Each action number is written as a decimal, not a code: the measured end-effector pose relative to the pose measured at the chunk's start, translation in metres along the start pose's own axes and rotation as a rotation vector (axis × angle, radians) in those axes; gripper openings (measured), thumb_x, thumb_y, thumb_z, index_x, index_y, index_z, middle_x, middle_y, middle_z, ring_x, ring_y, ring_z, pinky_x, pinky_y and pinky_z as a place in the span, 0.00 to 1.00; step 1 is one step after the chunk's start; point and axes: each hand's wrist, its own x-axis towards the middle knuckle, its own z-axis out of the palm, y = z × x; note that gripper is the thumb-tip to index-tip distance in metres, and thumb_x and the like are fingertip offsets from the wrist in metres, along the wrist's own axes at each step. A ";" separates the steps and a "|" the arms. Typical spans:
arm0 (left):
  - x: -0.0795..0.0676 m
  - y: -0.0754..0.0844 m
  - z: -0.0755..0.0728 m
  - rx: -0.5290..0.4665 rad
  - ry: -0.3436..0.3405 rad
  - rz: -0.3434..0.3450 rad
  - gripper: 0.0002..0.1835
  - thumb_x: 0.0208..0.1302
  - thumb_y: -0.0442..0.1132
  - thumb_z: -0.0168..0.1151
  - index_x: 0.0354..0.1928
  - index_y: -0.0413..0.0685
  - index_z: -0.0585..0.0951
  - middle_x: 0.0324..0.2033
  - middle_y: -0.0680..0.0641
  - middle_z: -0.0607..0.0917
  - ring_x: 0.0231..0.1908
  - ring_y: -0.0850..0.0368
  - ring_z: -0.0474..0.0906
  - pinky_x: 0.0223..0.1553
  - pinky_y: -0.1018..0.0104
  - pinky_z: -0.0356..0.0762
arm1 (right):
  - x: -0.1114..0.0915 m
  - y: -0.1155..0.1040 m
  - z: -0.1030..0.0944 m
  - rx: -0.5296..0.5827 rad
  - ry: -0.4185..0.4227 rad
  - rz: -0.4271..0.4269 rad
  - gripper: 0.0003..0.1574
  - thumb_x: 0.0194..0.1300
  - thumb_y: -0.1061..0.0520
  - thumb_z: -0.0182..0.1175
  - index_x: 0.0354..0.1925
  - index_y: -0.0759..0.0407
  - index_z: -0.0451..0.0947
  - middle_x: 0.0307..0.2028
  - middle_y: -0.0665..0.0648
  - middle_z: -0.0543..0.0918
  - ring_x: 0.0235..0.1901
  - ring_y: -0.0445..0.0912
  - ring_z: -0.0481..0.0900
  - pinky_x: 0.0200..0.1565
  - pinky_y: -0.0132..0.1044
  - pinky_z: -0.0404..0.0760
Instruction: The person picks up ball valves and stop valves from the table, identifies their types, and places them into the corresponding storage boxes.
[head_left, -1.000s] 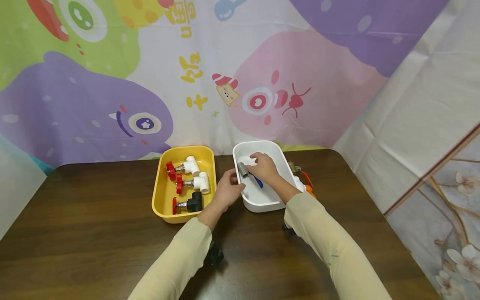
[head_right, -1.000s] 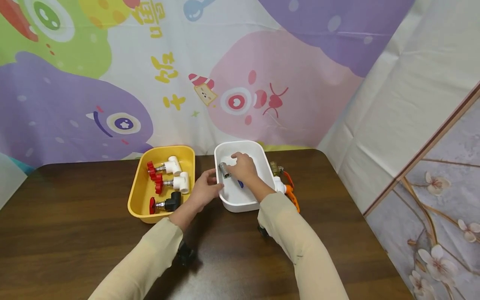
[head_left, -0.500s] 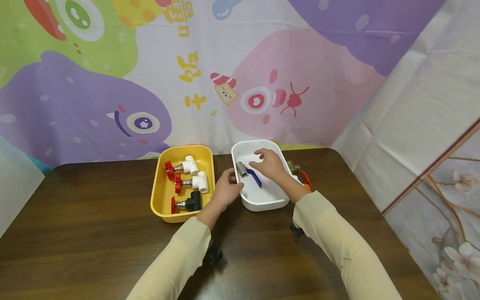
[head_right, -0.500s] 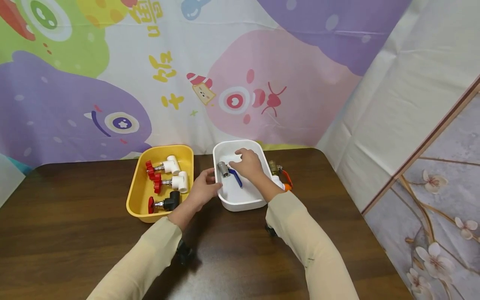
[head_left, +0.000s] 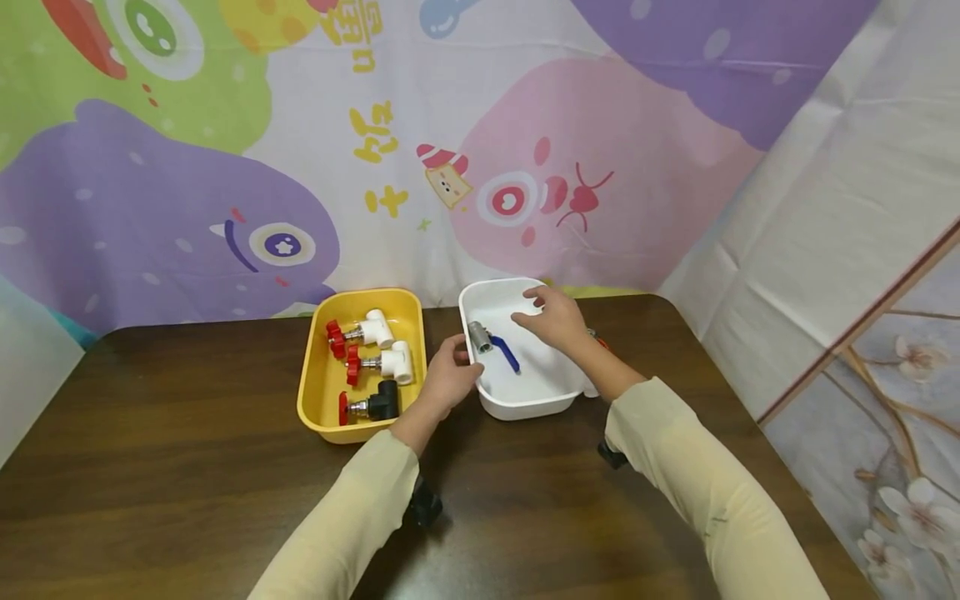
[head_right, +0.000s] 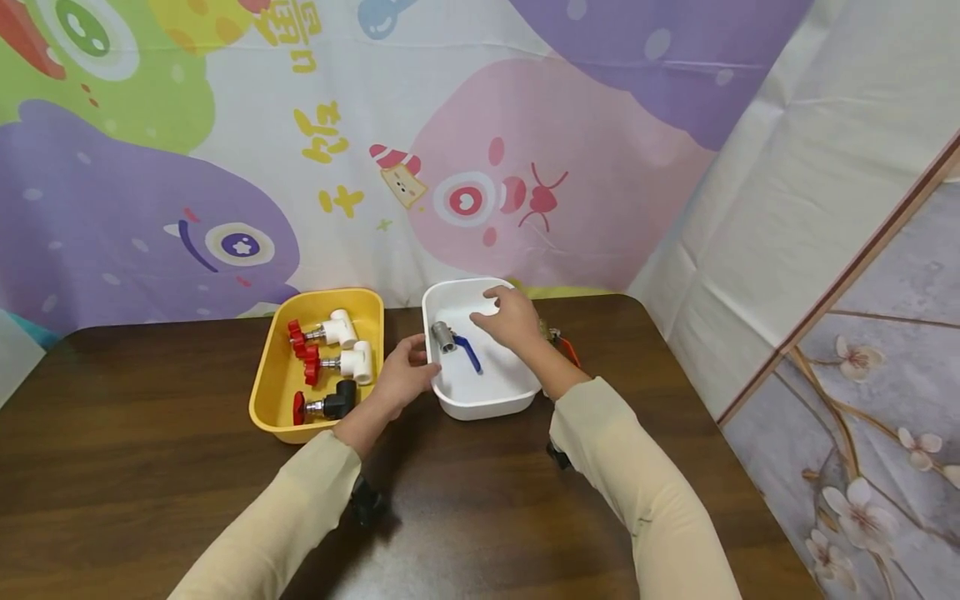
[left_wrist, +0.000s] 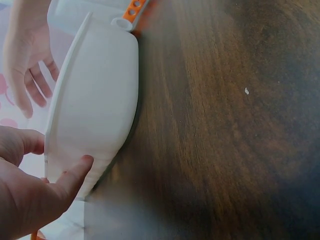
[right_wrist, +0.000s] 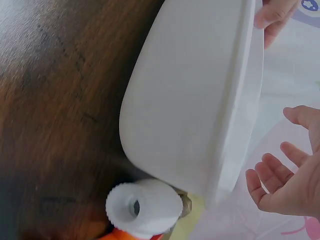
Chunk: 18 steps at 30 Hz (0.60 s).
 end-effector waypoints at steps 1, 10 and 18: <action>0.000 0.000 0.000 -0.001 0.000 -0.002 0.32 0.60 0.30 0.57 0.66 0.40 0.61 0.51 0.34 0.74 0.43 0.47 0.76 0.39 0.62 0.83 | 0.000 0.001 -0.002 0.000 0.000 0.003 0.32 0.58 0.45 0.63 0.57 0.58 0.73 0.52 0.64 0.78 0.52 0.56 0.76 0.52 0.47 0.77; 0.000 0.000 0.000 0.002 -0.003 0.001 0.31 0.60 0.30 0.57 0.66 0.40 0.61 0.52 0.35 0.74 0.44 0.47 0.76 0.40 0.62 0.83 | -0.005 0.010 -0.013 -0.019 0.015 -0.004 0.34 0.58 0.44 0.62 0.58 0.58 0.72 0.53 0.64 0.78 0.52 0.56 0.75 0.51 0.48 0.77; 0.002 -0.001 0.000 0.008 -0.015 -0.020 0.32 0.61 0.32 0.56 0.67 0.42 0.60 0.53 0.36 0.73 0.44 0.46 0.76 0.43 0.58 0.83 | -0.010 0.021 -0.024 -0.026 0.012 0.009 0.34 0.59 0.45 0.61 0.60 0.59 0.71 0.52 0.64 0.77 0.51 0.55 0.74 0.51 0.48 0.76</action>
